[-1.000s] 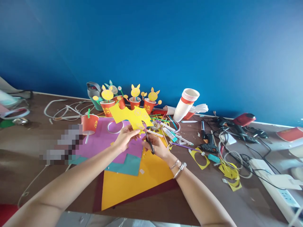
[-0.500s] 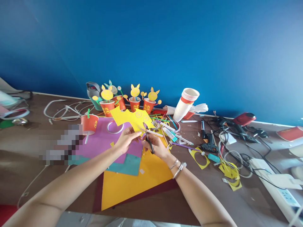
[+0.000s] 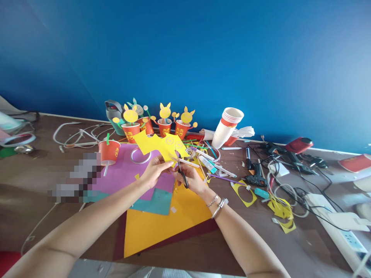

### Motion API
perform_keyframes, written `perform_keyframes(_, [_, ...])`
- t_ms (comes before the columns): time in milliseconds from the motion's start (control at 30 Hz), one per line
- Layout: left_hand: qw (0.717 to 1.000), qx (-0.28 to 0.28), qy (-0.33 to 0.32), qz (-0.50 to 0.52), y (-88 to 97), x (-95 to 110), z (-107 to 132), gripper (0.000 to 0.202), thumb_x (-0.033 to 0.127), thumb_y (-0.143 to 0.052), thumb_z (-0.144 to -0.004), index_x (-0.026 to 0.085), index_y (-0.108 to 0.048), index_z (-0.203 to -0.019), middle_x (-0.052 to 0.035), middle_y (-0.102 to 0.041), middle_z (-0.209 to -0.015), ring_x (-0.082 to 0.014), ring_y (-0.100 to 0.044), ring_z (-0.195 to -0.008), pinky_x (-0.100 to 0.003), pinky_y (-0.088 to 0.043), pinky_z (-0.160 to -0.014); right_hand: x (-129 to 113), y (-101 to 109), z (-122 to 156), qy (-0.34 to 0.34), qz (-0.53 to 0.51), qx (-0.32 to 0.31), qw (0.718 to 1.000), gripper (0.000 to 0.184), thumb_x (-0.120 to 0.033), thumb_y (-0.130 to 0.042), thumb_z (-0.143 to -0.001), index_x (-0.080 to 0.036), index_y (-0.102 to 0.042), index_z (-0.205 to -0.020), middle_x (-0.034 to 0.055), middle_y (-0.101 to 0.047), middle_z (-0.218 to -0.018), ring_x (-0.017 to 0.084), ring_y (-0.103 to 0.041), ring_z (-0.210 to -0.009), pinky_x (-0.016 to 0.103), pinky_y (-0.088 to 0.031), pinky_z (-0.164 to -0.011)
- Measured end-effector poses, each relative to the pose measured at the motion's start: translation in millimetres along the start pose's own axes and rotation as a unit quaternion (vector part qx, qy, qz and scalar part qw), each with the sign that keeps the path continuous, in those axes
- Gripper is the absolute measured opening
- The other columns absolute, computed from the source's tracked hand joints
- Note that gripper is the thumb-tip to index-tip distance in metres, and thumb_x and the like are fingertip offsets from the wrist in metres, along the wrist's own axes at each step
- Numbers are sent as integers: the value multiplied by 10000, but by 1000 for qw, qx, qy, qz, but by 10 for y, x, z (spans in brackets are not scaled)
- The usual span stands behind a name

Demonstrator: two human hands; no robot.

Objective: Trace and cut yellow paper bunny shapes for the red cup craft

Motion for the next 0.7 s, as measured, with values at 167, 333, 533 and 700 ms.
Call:
perform_keyframes(167, [1000, -1, -4, 8, 1, 3, 1, 329, 369, -800, -614, 154, -673, -828, -13, -687, -707, -141, -628, -610, -264, -492, -584, 28, 10, -3, 2, -6, 4, 1000, 409, -552, -716, -769, -179, -578, -863, -29, -565, -597, 103, -526, -495, 230, -411, -473])
perform_keyframes(333, [1000, -2, 4, 7, 9, 5, 3, 345, 376, -813, -609, 148, -669, -825, -10, -680, -703, -133, -624, -604, -259, -486, -584, 0, 9, 11, 6, -8, 0, 1000, 390, -543, -710, -783, -177, -578, -819, -44, -527, -563, 85, -473, -455, 222, -372, -443])
perform_keyframes(533, [1000, -1, -2, 8, 24, 14, -13, 341, 369, -821, -599, 147, -665, -805, 4, -655, -677, -129, -611, -590, -261, -471, -571, -53, 1, 24, 14, -2, 5, 1000, 373, -531, -691, -809, -181, -570, -769, -59, -466, -518, 72, -406, -424, 221, -310, -424])
perform_keyframes(700, [1000, -12, -9, 2, 30, 35, -24, 335, 363, -815, -615, 144, -664, -816, 1, -660, -685, -124, -608, -592, -256, -475, -579, -79, 1, 31, 10, -3, 0, 1000, 379, -527, -680, -817, -177, -557, -738, -68, -439, -506, 61, -371, -414, 216, -280, -412])
Point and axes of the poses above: each hand's wrist, its own z-axis away from the middle knuckle, its own y-axis out of the back of the hand, x = y × z, the point moved 5 cm from there along -z, towards the middle knuckle
